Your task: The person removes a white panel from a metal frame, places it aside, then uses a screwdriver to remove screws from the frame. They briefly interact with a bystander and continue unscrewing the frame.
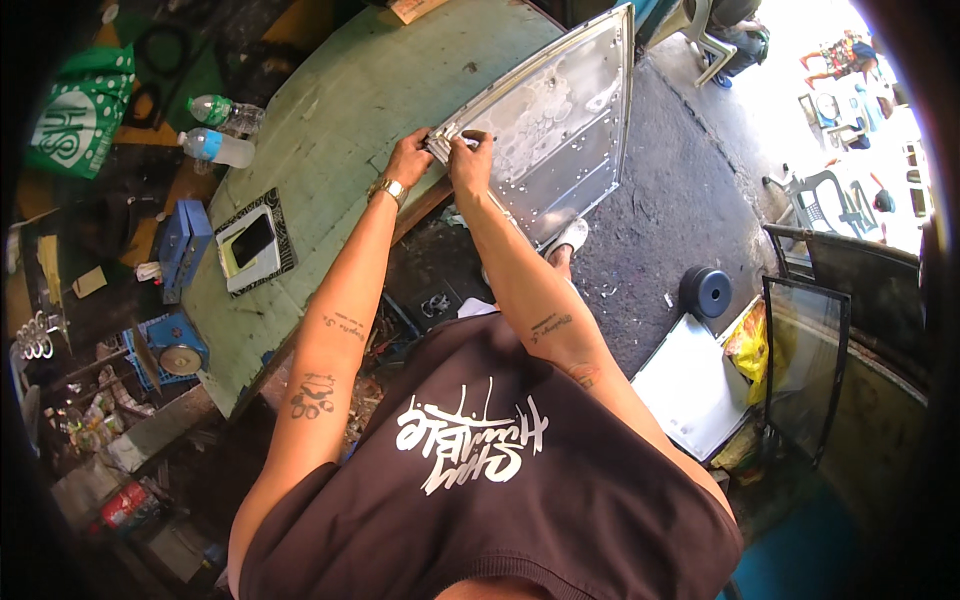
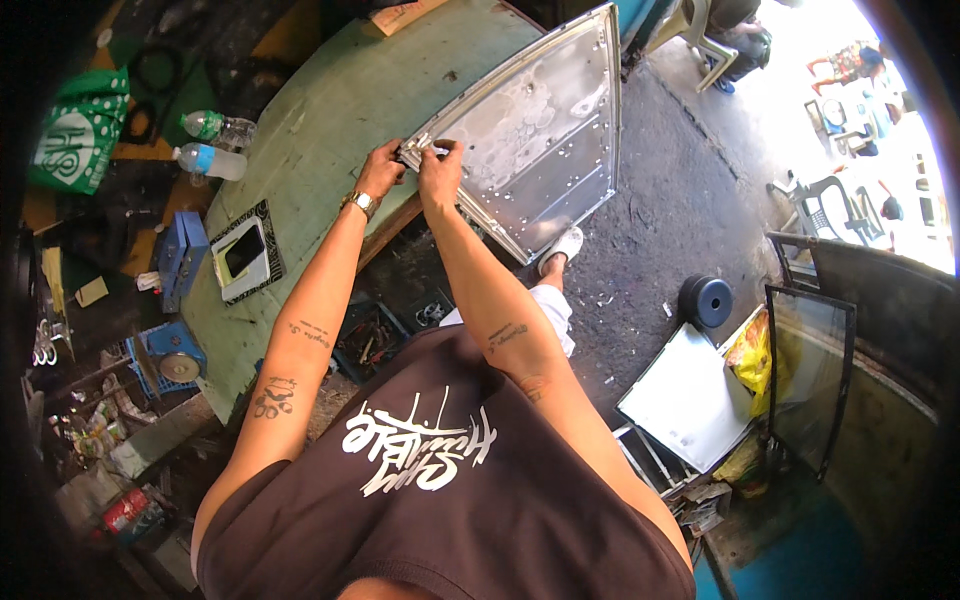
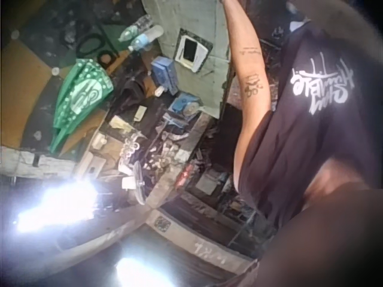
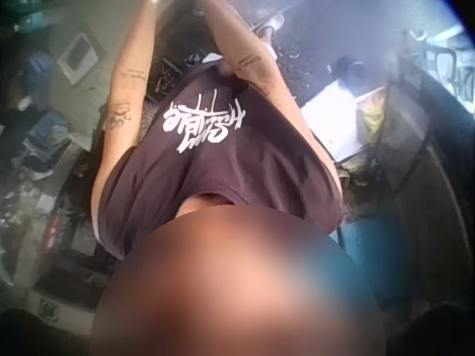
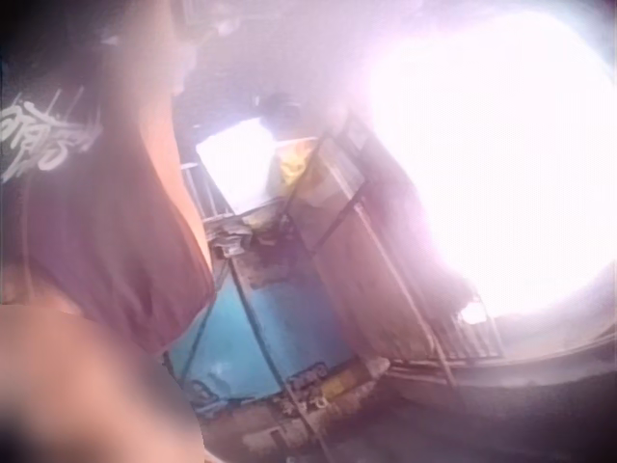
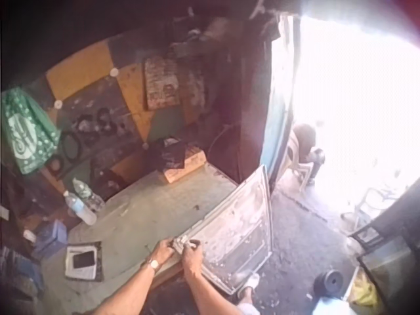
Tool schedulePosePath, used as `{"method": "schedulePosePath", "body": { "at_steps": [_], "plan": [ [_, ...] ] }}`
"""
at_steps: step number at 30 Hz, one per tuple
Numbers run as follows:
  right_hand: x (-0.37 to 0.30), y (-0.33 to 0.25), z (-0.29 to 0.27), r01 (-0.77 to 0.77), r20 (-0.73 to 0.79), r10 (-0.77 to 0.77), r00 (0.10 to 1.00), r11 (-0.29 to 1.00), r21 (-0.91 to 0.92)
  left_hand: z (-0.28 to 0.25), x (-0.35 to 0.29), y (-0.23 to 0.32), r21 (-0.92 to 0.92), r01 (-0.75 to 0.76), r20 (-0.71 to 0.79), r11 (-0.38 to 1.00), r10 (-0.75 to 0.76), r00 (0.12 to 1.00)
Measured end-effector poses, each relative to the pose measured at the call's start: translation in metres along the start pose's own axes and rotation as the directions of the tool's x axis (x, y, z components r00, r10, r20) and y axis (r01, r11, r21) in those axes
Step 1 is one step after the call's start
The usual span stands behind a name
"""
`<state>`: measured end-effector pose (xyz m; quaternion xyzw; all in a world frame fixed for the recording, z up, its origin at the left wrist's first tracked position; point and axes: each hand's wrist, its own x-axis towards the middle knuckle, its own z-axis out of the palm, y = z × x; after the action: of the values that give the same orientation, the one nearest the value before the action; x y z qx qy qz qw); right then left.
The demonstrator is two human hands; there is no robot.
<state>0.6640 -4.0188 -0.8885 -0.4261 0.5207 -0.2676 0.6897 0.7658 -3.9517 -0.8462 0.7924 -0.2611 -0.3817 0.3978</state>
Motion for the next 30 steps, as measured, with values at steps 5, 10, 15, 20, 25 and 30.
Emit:
{"method": "schedulePosePath", "body": {
  "at_steps": [5,10,15,20,25,30],
  "plan": [
    [-0.018,-0.013,-0.003,0.163,-0.073,-0.175,0.982,0.975,-0.149,0.0,-0.002,0.001,-0.002,0.027,0.013,1.0,-0.027,1.0],
    [-0.033,-0.036,-0.008,0.211,-0.077,-0.238,0.968,0.942,-0.261,0.002,-0.001,0.003,0.002,0.017,0.004,1.0,-0.017,1.0],
    [-0.038,-0.035,-0.015,0.22,0.002,-0.236,0.972,0.903,-0.369,0.002,-0.002,0.004,-0.039,0.02,-0.002,0.999,-0.02,1.0],
    [-0.035,-0.026,-0.016,0.236,-0.017,-0.258,0.966,0.905,-0.355,0.001,0.001,-0.002,-0.028,-0.001,-0.013,1.0,0.001,1.0],
    [-0.033,-0.02,-0.014,0.23,-0.054,-0.255,0.965,0.93,-0.286,0.0,0.004,-0.01,-0.051,-0.078,-0.047,0.996,0.075,0.996],
    [-0.042,-0.022,-0.016,0.337,-0.028,-0.363,0.931,0.887,-0.316,-0.001,-0.001,-0.007,-0.111,-0.032,0.018,0.993,0.035,0.999]
  ]
}}
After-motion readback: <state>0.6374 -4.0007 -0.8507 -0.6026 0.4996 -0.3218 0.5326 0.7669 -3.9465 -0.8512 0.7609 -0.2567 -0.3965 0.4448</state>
